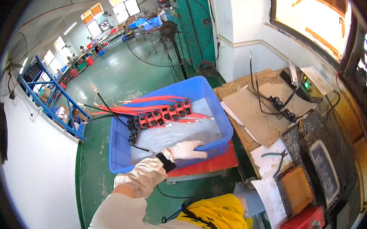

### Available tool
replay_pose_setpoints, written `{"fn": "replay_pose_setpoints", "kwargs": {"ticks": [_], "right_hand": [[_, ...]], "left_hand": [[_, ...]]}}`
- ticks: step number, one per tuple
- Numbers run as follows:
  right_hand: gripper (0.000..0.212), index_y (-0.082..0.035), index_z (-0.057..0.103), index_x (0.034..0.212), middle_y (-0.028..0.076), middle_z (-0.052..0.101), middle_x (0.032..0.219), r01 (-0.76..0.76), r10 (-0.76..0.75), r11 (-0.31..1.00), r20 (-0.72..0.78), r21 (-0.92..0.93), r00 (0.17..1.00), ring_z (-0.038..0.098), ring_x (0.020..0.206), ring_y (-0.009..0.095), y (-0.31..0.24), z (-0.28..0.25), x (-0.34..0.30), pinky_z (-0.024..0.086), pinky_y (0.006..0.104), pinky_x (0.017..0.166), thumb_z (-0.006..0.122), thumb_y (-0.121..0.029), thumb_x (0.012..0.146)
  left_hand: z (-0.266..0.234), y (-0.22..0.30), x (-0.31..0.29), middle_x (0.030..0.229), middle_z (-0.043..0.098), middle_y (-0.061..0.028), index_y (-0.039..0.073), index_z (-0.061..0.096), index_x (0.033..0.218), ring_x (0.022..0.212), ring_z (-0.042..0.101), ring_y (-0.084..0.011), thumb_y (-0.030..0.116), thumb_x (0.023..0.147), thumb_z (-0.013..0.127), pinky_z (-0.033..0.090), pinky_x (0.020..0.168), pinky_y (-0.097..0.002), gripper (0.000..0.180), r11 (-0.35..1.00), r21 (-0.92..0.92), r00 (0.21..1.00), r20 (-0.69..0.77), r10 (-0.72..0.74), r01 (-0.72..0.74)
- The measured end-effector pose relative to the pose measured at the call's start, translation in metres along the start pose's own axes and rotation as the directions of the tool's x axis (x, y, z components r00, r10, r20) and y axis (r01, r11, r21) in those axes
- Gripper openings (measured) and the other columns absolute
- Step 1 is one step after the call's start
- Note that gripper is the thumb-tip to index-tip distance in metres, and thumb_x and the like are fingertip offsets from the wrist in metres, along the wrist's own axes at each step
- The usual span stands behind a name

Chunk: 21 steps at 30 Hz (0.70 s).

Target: Dipping terminal ends of electrical cables into a soldering machine bath.

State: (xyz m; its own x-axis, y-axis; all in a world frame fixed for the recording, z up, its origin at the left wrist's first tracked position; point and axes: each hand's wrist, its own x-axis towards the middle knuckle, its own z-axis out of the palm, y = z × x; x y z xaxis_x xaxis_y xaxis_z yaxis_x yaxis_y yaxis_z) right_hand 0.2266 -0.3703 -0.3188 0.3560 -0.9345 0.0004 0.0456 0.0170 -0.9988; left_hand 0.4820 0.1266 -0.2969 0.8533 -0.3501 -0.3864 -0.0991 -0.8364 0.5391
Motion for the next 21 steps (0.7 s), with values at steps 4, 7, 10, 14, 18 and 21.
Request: {"fn": "replay_pose_setpoints", "kwargs": {"ticks": [4,7,10,14,18,21], "right_hand": [[0.039,-0.006,0.058,0.112,0.005,0.06,0.109,-0.157,0.156,0.986,0.028,0.052,0.987,0.058,0.094,0.014,0.036,-0.031,0.04,0.039,0.0227,0.066,0.046,-0.036,0.091],[0.038,-0.007,0.059,0.11,0.002,0.062,0.105,-0.118,0.121,0.99,-0.039,0.08,0.992,0.051,0.071,0.009,0.007,-0.003,0.008,0.034,0.0212,0.055,0.047,-0.037,0.09],[0.036,-0.009,0.059,0.108,-0.001,0.063,0.098,-0.029,0.031,0.998,-0.043,0.054,0.999,0.04,0.051,0.007,0.003,-0.005,0.001,0.027,0.0221,0.045,0.047,-0.038,0.09],[0.04,-0.01,0.058,0.111,0.001,0.063,0.102,-0.095,0.107,0.992,0.156,-0.081,0.982,0.061,0.071,0.02,0.072,-0.084,0.081,0.042,0.0302,0.055,0.042,-0.041,0.091],[0.041,-0.012,0.056,0.115,0.009,0.062,0.104,-0.454,0.267,0.875,0.613,0.17,0.744,0.057,0.076,0.024,0.05,-0.076,0.08,0.043,0.029,0.06,0.037,-0.041,0.093],[0.035,-0.007,0.054,0.118,0.013,0.059,0.109,0.429,-0.31,0.745,0.304,-0.511,0.901,0.06,0.092,0.028,0.004,-0.003,0.001,0.048,0.0354,0.074,0.041,-0.03,0.095]], "left_hand": [[-0.046,0.001,-0.016,0.118,0.055,-0.0152,0.003,0.053,0.119,0.114,0.049,-0.0274,0.038,0.09,0.048,0.037,0.097,-0.0355,0.045,0.946,-0.135,0.956,-0.026,0.294,-0.295],[-0.094,-0.016,-0.001,0.105,0.06,-0.0099,0.0,0.055,0.112,0.096,0.056,-0.0165,0.029,0.091,0.05,0.044,0.085,-0.0292,0.036,0.782,-0.485,0.917,-0.136,0.375,-0.392],[-0.126,-0.03,0.017,0.095,0.061,-0.0064,0.0,0.055,0.11,0.085,0.058,-0.0136,0.029,0.091,0.053,0.047,0.08,-0.0275,0.034,0.542,-0.761,0.932,-0.329,0.151,-0.356],[-0.128,-0.097,0.046,0.118,0.053,-0.0178,-0.001,0.05,0.115,0.109,0.052,-0.0295,0.031,0.089,0.056,0.042,0.094,-0.0436,0.042,-0.074,-0.862,0.862,-0.49,-0.128,-0.501],[-0.096,-0.143,0.07,0.113,0.054,-0.0155,0.003,0.051,0.113,0.105,0.053,-0.0299,0.031,0.09,0.053,0.043,0.094,-0.0442,0.036,-0.297,-0.782,0.804,-0.395,-0.444,-0.548],[-0.07,-0.179,0.063,0.113,0.054,-0.0128,0.003,0.051,0.11,0.105,0.053,-0.0297,0.03,0.09,0.052,0.043,0.094,-0.0446,0.033,-0.35,-0.738,0.757,-0.321,-0.57,-0.577]]}}
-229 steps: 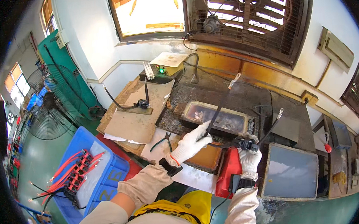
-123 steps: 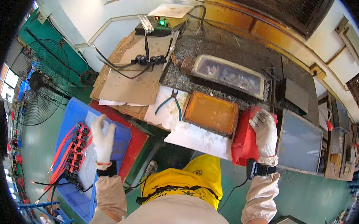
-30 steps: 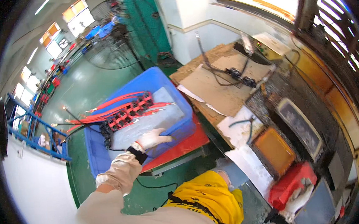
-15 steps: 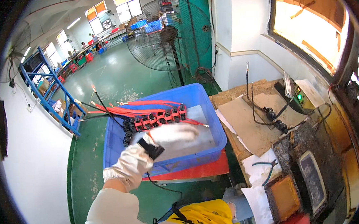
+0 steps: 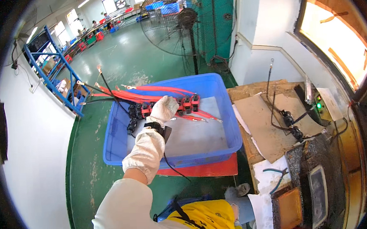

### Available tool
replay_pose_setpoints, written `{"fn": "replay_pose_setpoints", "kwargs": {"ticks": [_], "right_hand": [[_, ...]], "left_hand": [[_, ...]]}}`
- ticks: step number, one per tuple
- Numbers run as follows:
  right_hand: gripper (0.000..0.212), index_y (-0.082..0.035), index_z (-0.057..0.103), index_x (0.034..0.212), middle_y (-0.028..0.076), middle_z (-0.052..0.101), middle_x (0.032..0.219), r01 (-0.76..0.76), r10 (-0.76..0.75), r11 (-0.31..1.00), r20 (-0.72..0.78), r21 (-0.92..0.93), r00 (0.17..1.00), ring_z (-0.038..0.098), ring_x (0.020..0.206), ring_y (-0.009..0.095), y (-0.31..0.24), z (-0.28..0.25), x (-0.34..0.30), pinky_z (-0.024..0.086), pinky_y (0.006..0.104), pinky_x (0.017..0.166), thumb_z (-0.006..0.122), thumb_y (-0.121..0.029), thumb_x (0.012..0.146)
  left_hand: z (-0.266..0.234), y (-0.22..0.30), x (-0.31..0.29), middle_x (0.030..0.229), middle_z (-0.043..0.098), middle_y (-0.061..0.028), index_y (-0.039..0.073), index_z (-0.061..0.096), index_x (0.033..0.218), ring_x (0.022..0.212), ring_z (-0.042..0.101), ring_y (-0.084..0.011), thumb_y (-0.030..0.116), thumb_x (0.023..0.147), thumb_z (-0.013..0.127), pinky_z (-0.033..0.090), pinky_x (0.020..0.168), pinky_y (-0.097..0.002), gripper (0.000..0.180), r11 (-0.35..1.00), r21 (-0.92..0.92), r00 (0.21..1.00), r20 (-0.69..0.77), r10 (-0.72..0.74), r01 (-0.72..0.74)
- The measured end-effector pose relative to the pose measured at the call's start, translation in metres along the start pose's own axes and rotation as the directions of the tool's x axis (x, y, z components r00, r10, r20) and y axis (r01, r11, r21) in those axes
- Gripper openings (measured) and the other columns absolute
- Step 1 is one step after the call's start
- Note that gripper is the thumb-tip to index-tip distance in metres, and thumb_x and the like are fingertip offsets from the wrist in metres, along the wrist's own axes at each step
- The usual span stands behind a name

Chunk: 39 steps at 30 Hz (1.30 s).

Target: Dipping terminal ends of electrical cables into a soldering machine bath.

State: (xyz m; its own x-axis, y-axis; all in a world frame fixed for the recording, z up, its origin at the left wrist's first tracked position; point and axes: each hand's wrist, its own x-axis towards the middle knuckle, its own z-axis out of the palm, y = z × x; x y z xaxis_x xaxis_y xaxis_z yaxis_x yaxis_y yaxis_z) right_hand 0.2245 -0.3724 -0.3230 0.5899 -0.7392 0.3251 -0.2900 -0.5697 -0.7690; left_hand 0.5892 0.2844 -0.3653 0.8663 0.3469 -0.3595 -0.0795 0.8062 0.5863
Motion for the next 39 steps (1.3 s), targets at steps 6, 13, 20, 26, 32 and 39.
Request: {"fn": "replay_pose_setpoints", "kwargs": {"ticks": [6,13,20,26,32,39], "right_hand": [[0.035,-0.001,0.051,0.117,0.014,0.06,0.105,0.106,-0.108,0.994,-0.066,-0.036,0.992,0.06,0.089,0.027,0.07,-0.016,0.013,0.049,0.038,0.077,0.049,-0.026,0.093],[0.039,0.001,0.047,0.118,0.02,0.059,0.104,0.62,-0.657,0.647,0.087,-0.443,0.749,0.06,0.089,0.034,0.029,-0.003,0.012,0.05,0.0413,0.076,0.045,-0.028,0.092],[0.04,0.001,0.048,0.119,0.019,0.059,0.104,0.844,-0.84,0.534,-0.152,-0.052,0.521,0.06,0.089,0.033,0.111,0.027,0.076,0.049,0.0415,0.078,0.047,-0.028,0.092],[0.038,0.0,0.049,0.118,0.018,0.06,0.103,0.782,-0.769,0.623,-0.157,0.034,0.62,0.06,0.089,0.031,0.106,0.025,0.082,0.049,0.0404,0.078,0.048,-0.027,0.092],[0.037,0.0,0.05,0.117,0.016,0.06,0.103,0.67,-0.652,0.738,-0.176,0.078,0.738,0.06,0.089,0.029,0.1,0.014,0.057,0.049,0.0394,0.078,0.05,-0.026,0.091],[0.035,0.0,0.051,0.116,0.015,0.06,0.102,0.514,-0.484,0.851,-0.216,0.11,0.848,0.06,0.089,0.027,0.081,-0.007,0.026,0.049,0.0382,0.077,0.052,-0.025,0.091]], "left_hand": [[-0.058,-0.014,0.016,0.12,0.051,-0.0125,0.004,0.048,0.119,0.109,0.05,-0.0302,0.028,0.091,0.05,0.043,0.091,-0.0456,0.037,0.994,-0.099,0.993,-0.111,0.029,-0.04],[-0.066,-0.018,0.012,0.128,0.045,-0.019,-0.001,0.045,0.118,0.12,0.043,-0.0344,0.027,0.089,0.052,0.038,0.098,-0.0482,0.04,0.999,-0.025,0.994,-0.103,0.034,-0.037],[-0.056,-0.025,0.01,0.09,0.053,-0.0087,0.005,0.051,0.092,0.086,0.051,-0.0245,0.023,0.089,0.049,0.043,0.076,-0.0414,0.018,0.86,0.456,0.958,-0.048,0.283,-0.231],[-0.142,0.064,0.013,0.065,0.061,-0.0128,0.003,0.059,0.074,0.059,0.059,-0.0271,0.015,0.073,0.058,0.046,0.058,-0.0396,0.012,-0.417,0.909,0.565,0.357,0.744,-0.025],[-0.147,0.103,-0.009,0.079,0.056,-0.0093,0.0,0.057,0.096,0.066,0.054,-0.0213,0.024,0.078,0.061,0.046,0.059,-0.0309,0.03,0.67,0.632,0.675,-0.299,0.675,-0.39],[-0.149,0.118,-0.004,0.095,0.057,-0.0085,0.008,0.049,0.111,0.079,0.059,-0.0247,0.02,0.082,0.062,0.054,0.068,-0.0349,0.034,0.886,0.381,0.845,-0.351,0.405,-0.266]]}}
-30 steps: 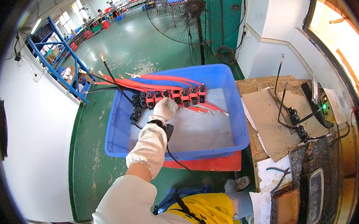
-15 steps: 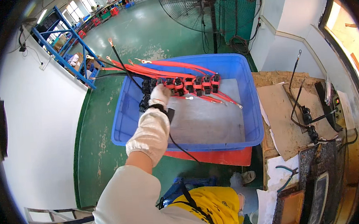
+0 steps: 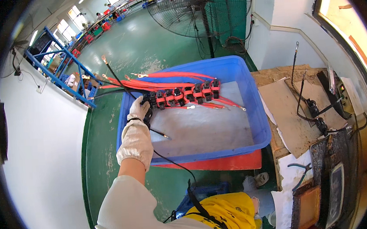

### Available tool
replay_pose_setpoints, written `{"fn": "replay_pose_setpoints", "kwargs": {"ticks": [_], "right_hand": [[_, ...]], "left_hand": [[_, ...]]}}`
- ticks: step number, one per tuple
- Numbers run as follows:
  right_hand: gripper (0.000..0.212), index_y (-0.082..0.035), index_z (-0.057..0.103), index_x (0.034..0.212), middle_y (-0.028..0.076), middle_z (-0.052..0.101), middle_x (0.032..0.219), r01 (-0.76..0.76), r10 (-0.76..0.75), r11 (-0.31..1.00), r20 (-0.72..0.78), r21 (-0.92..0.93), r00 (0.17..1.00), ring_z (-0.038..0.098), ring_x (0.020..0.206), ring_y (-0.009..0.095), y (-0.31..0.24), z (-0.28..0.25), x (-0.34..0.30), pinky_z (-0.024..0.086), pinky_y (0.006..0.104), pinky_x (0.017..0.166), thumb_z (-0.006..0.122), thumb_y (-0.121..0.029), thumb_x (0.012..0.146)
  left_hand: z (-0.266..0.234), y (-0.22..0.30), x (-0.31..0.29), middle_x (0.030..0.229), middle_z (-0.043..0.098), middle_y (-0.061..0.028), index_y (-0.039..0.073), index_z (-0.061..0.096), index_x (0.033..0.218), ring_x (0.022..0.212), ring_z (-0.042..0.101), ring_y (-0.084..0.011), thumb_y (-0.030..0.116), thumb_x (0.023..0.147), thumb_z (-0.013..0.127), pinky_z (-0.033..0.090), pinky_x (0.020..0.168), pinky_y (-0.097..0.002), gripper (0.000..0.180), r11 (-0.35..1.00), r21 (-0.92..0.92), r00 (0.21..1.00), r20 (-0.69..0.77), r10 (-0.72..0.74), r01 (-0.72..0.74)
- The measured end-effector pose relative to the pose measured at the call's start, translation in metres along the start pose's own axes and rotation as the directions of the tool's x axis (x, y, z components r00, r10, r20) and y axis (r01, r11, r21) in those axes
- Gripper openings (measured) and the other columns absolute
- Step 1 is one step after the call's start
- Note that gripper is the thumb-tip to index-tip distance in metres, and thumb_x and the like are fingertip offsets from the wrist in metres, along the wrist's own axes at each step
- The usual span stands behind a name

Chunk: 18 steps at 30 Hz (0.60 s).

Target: Dipping terminal ends of electrical cables into a soldering machine bath.

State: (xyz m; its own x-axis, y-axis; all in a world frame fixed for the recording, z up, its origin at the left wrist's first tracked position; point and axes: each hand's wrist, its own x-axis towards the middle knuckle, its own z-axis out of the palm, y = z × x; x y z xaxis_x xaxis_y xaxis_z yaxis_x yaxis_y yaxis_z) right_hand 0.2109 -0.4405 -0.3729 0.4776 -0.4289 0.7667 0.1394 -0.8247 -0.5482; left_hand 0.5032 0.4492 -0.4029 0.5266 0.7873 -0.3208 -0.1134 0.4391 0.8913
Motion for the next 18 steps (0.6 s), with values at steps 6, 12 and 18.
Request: {"fn": "replay_pose_setpoints", "kwargs": {"ticks": [6,12,18], "right_hand": [[0.033,-0.001,0.053,0.115,0.013,0.061,0.101,-0.166,0.166,0.986,-0.041,0.0,0.985,0.06,0.088,0.025,-0.033,-0.02,0.002,0.049,0.0372,0.077,0.054,-0.024,0.091],[0.032,-0.001,0.054,0.114,0.012,0.061,0.1,-0.307,0.305,0.952,-0.108,-0.001,0.946,0.06,0.088,0.023,-0.066,-0.039,0.022,0.049,0.0361,0.077,0.055,-0.022,0.09],[0.026,0.0,0.055,0.114,0.013,0.06,0.103,-0.216,0.212,0.895,-0.054,-0.389,0.976,0.06,0.09,0.021,-0.154,0.013,0.059,0.051,0.033,0.075,0.056,-0.008,0.089]], "left_hand": [[-0.012,-0.001,0.0,0.073,0.053,-0.0036,0.008,0.052,0.087,0.052,0.046,-0.0138,0.038,0.081,0.061,0.04,0.044,-0.0266,0.032,0.956,0.279,0.974,-0.175,0.141,-0.088],[0.008,0.017,-0.041,0.05,0.051,-0.0034,0.006,0.057,0.064,0.041,0.048,-0.0146,0.052,0.088,0.042,0.04,0.043,-0.0268,0.054,0.759,0.593,0.945,0.012,0.326,-0.27],[0.059,0.094,-0.136,0.058,0.055,-0.0052,0.005,0.056,0.071,0.044,0.048,-0.0125,0.046,0.09,0.046,0.038,0.045,-0.0257,0.047,0.804,0.305,0.854,0.074,0.514,-0.51]]}}
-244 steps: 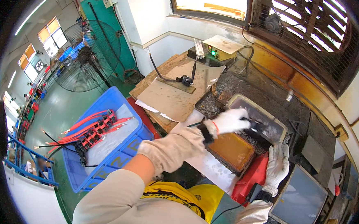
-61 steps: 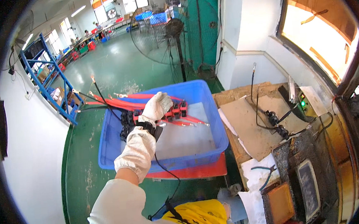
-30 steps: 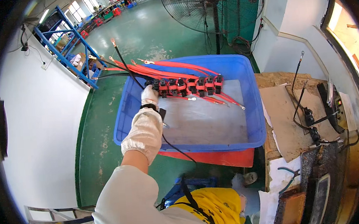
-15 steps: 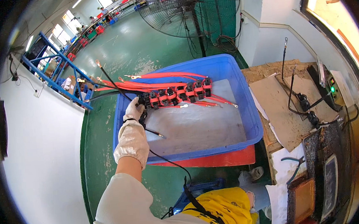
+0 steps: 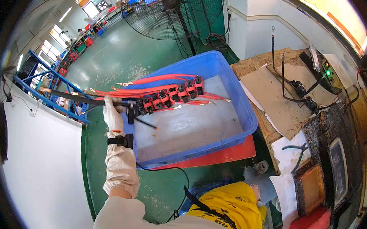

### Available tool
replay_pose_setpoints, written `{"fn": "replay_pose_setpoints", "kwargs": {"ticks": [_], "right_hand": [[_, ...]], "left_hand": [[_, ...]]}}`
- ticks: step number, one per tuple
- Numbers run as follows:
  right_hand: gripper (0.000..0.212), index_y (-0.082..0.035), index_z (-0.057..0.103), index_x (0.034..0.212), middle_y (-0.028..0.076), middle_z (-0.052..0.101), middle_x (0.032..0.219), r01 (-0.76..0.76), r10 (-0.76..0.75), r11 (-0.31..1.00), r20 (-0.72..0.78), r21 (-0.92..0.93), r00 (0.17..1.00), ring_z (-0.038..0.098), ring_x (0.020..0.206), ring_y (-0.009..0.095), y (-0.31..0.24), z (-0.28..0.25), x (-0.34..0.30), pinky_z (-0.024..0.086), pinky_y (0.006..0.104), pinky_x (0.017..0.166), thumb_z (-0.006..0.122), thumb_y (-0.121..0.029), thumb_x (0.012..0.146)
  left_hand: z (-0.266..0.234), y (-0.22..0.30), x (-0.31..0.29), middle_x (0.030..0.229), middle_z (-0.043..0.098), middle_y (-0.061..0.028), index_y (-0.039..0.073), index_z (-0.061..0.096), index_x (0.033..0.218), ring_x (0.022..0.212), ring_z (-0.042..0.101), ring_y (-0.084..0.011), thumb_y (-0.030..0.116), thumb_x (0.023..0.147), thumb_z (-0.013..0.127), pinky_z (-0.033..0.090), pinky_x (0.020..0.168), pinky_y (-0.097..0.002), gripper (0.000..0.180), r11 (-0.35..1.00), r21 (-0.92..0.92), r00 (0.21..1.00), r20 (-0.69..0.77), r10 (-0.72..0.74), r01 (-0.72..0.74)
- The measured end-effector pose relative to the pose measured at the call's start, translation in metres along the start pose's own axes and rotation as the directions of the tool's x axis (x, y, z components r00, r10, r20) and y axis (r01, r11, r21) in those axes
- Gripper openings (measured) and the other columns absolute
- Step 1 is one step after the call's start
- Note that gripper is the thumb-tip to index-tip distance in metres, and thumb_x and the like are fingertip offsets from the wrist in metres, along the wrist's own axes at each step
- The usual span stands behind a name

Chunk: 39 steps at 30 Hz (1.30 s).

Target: Dipping terminal ends of electrical cables into a soldering machine bath.

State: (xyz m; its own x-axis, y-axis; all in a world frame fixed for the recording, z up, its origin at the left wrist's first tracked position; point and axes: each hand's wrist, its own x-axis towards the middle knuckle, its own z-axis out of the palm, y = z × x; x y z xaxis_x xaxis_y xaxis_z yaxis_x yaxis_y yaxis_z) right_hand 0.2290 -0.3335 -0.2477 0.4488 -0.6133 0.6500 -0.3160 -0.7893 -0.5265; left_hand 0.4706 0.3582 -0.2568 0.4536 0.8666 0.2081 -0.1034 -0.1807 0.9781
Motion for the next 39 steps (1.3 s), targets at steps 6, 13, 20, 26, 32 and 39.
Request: {"fn": "replay_pose_setpoints", "kwargs": {"ticks": [6,13,20,26,32,39], "right_hand": [[0.033,0.0,0.05,0.12,0.007,0.054,0.115,-0.151,0.035,0.942,0.358,0.301,0.933,0.05,0.103,0.014,0.025,0.034,-0.016,0.04,0.0274,0.087,0.045,-0.017,0.093],[0.023,-0.002,0.052,0.11,0.01,0.059,0.093,-0.695,0.104,0.543,0.784,0.471,0.612,0.053,0.07,0.012,-0.095,0.052,-0.041,0.044,0.024,0.061,0.043,-0.011,0.092],[0.032,-0.004,0.046,0.122,0.011,0.062,0.086,-0.339,-0.136,0.728,0.61,0.596,0.78,0.055,0.061,0.011,-0.128,0.085,-0.085,0.05,0.0236,0.06,0.048,-0.015,0.092],[0.064,-0.007,0.032,0.134,0.017,0.05,0.116,-0.757,0.146,-0.501,0.903,0.42,0.405,0.052,0.097,0.021,-0.108,0.07,-0.085,0.045,0.0347,0.085,0.063,-0.027,0.082],[0.077,-0.011,0.013,0.143,0.017,0.04,0.132,-0.431,0.24,0.311,0.369,0.847,0.898,0.054,0.108,0.027,-0.117,0.052,-0.086,0.053,0.036,0.084,0.061,-0.008,0.083],[0.072,-0.009,0.031,0.13,0.013,0.048,0.121,-0.363,0.286,0.526,0.242,0.769,0.927,0.053,0.106,0.024,-0.084,0.05,-0.083,0.045,0.0364,0.09,0.067,0.003,0.069]], "left_hand": [[0.044,0.112,-0.054,0.083,0.056,-0.012,0.006,0.048,0.08,0.047,0.036,-0.0115,0.032,0.094,0.046,0.031,0.045,-0.0251,0.03,0.736,-0.67,0.956,0.269,0.119,0.097],[0.076,0.167,-0.161,0.077,0.033,-0.0056,0.011,0.029,0.07,0.054,0.031,-0.0135,0.026,0.095,0.044,0.033,0.051,-0.0264,0.033,0.512,-0.618,0.348,0.774,0.529,0.597],[0.104,0.182,-0.321,0.076,0.047,-0.0106,0.007,0.04,0.07,0.054,0.048,-0.0176,0.032,0.091,0.05,0.041,0.046,-0.0279,0.034,0.217,-0.286,0.214,0.928,0.304,0.933],[0.115,0.153,-0.387,0.085,0.048,-0.0115,0.008,0.041,0.077,0.07,0.052,-0.0176,0.033,0.097,0.038,0.045,0.061,-0.0308,0.032,0.411,0.254,-0.419,0.823,0.383,0.876],[0.118,0.13,-0.42,0.1,0.051,-0.0081,0.01,0.042,0.089,0.087,0.059,-0.0255,0.031,0.099,0.033,0.046,0.075,-0.04,0.025,0.375,0.398,-0.474,0.87,0.135,0.837],[0.128,0.122,-0.429,0.117,0.051,-0.0157,0.0,0.045,0.111,0.107,0.056,-0.0305,0.018,0.096,0.041,0.042,0.097,-0.0466,0.023,0.353,0.395,-0.473,0.865,0.17,0.848]]}}
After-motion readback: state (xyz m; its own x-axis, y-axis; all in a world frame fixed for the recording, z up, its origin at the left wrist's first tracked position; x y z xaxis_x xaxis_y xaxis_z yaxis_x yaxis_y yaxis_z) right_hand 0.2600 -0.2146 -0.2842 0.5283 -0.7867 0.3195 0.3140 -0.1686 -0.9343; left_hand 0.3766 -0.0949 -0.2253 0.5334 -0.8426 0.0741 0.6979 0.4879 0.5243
